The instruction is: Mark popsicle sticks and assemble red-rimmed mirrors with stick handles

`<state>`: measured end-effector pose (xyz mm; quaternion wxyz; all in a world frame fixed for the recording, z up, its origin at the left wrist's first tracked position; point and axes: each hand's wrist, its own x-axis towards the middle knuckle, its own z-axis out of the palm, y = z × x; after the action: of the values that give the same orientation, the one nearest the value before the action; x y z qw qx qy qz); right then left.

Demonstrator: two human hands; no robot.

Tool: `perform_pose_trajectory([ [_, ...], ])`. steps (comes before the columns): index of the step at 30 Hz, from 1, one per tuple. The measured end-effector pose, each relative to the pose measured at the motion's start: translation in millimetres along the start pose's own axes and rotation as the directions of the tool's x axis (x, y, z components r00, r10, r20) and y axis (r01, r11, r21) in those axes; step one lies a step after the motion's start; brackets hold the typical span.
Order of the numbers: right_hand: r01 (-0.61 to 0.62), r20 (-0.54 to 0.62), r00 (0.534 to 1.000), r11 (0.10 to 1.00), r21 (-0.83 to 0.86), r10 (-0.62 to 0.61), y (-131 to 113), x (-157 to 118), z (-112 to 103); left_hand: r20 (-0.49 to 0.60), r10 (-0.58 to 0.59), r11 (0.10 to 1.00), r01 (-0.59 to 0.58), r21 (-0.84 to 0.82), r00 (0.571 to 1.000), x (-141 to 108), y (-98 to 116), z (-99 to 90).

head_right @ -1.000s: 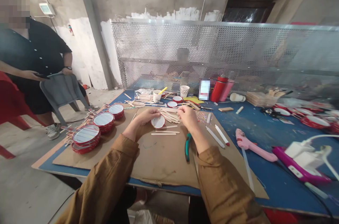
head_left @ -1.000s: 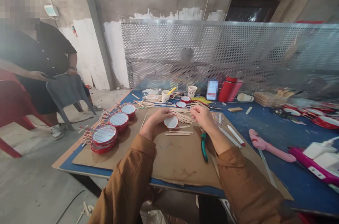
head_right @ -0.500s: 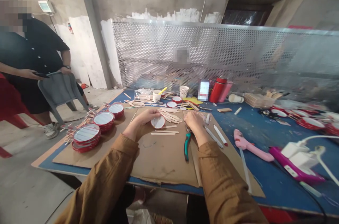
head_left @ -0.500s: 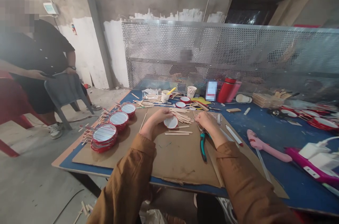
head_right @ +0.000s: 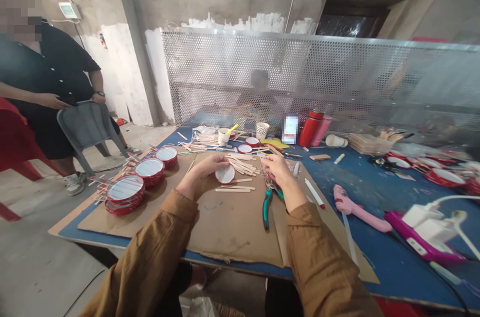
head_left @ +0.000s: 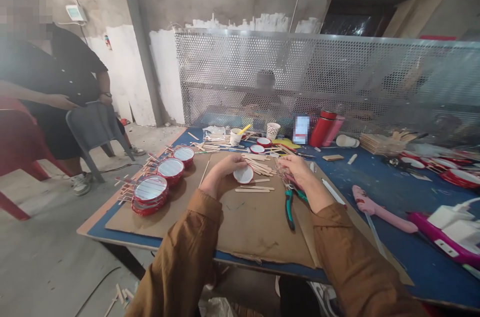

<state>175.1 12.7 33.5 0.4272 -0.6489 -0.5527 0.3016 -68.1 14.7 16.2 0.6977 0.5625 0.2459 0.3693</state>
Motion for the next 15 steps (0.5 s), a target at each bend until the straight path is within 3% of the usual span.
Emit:
perform_pose_trajectory([
  [5, 0.023, 0.213, 0.974, 0.969, 0.244, -0.077, -15.9, -15.4, 17.5, -0.045, -0.047, 0.978, 0.055, 0.202, 0.998, 13.6, 2.9, -14.7],
  [10, 0.001, 0.362, 0.925, 0.95, 0.312, -0.12, -24.1, -32.7, 40.1, 0.017, -0.051, 0.976, 0.046, 0.213, 0.999, 16.0, 3.7, -19.5],
  [15, -0.02, 0.408, 0.905, 0.946, 0.325, -0.121, -24.3, -38.5, 50.3, 0.113, -0.066, 0.984, 0.046, 0.17, 0.991, 14.6, 5.4, -18.4],
])
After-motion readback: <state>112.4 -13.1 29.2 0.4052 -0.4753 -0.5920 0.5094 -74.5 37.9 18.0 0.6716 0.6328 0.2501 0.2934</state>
